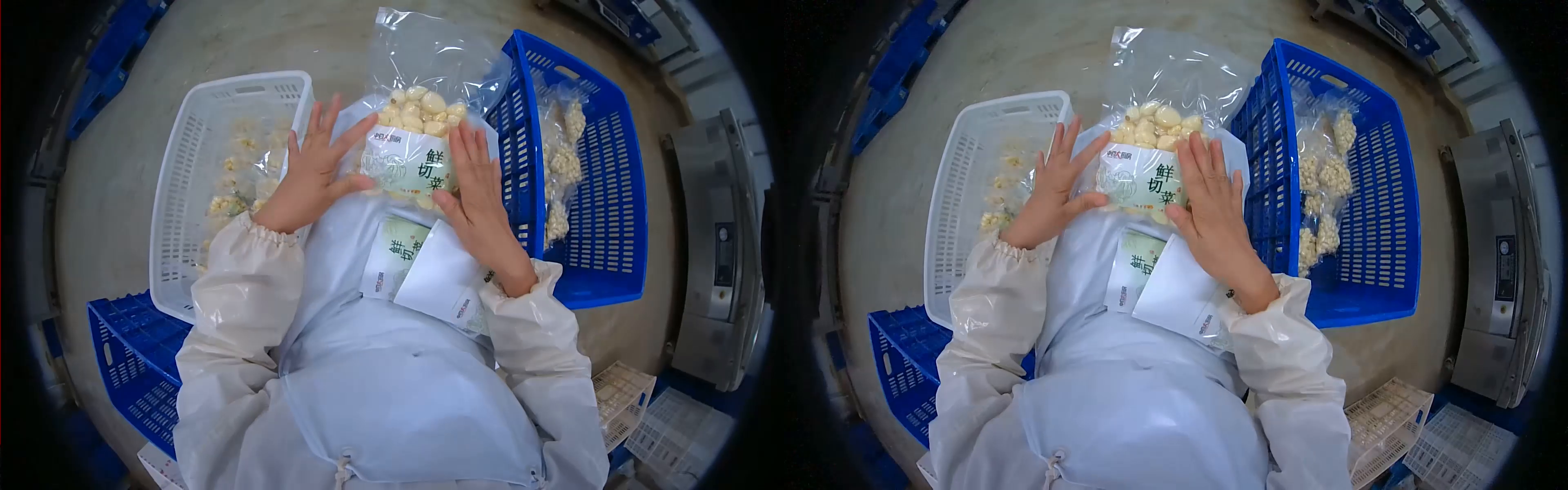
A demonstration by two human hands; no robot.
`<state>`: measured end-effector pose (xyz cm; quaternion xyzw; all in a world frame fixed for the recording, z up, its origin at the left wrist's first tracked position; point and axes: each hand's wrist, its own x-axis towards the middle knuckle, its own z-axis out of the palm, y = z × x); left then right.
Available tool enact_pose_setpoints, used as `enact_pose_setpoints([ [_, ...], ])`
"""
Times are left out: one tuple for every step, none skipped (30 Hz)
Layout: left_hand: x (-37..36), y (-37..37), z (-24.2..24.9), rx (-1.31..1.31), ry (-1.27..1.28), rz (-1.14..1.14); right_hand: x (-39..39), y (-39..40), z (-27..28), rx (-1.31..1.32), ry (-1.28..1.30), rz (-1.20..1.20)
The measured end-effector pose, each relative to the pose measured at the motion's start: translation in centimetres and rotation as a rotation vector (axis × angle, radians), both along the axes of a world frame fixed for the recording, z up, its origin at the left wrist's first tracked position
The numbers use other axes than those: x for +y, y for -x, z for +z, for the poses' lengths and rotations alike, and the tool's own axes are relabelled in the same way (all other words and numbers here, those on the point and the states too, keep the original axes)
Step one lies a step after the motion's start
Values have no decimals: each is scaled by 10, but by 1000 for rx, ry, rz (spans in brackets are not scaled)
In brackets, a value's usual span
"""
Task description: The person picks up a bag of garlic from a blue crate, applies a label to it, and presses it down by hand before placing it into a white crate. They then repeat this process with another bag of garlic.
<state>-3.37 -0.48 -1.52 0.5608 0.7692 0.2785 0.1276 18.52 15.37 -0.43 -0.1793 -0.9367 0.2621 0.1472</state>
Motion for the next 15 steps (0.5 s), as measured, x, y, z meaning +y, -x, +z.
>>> enact_pose_setpoints([
  [-2,2,-4,-33,7,6,-1,-2,-4,-28,-34,-34],
  [-2,4,-7,-77,4,-9,-1,-4,-4,-44,-54,-30],
  [-1,7,-8,-118,-2,-24,0,-4,-3,-57,-77,-26],
  [1,10,-5,-156,-9,-42,1,-3,-1,-66,-101,-25],
  [0,13,-1,-175,7,-46,2,-5,3,-82,-74,-29],
  [-2,16,6,-194,23,-47,3,-8,8,-98,-48,-31],
  [-5,19,11,-217,40,-43,3,-11,13,-118,-21,-27],
  [-9,22,15,-278,10,-12,1,-14,17,-118,-11,-46],
  [-13,25,19,-339,-20,21,-1,-16,20,-117,-1,-63],
  [-15,27,20,-401,-49,57,-2,-17,23,-120,11,-77],
  [-13,29,20,-388,-149,70,-6,-15,29,-103,-29,-60],
  [-7,31,19,-374,-245,90,-12,-11,37,-89,-64,-36],
  [-1,34,22,-345,-347,120,-17,-4,40,-63,-102,0],
  [8,30,33,-274,-440,102,-19,5,33,-80,-158,0],
  [22,22,43,-192,-529,94,-19,14,21,-90,-215,13],
])
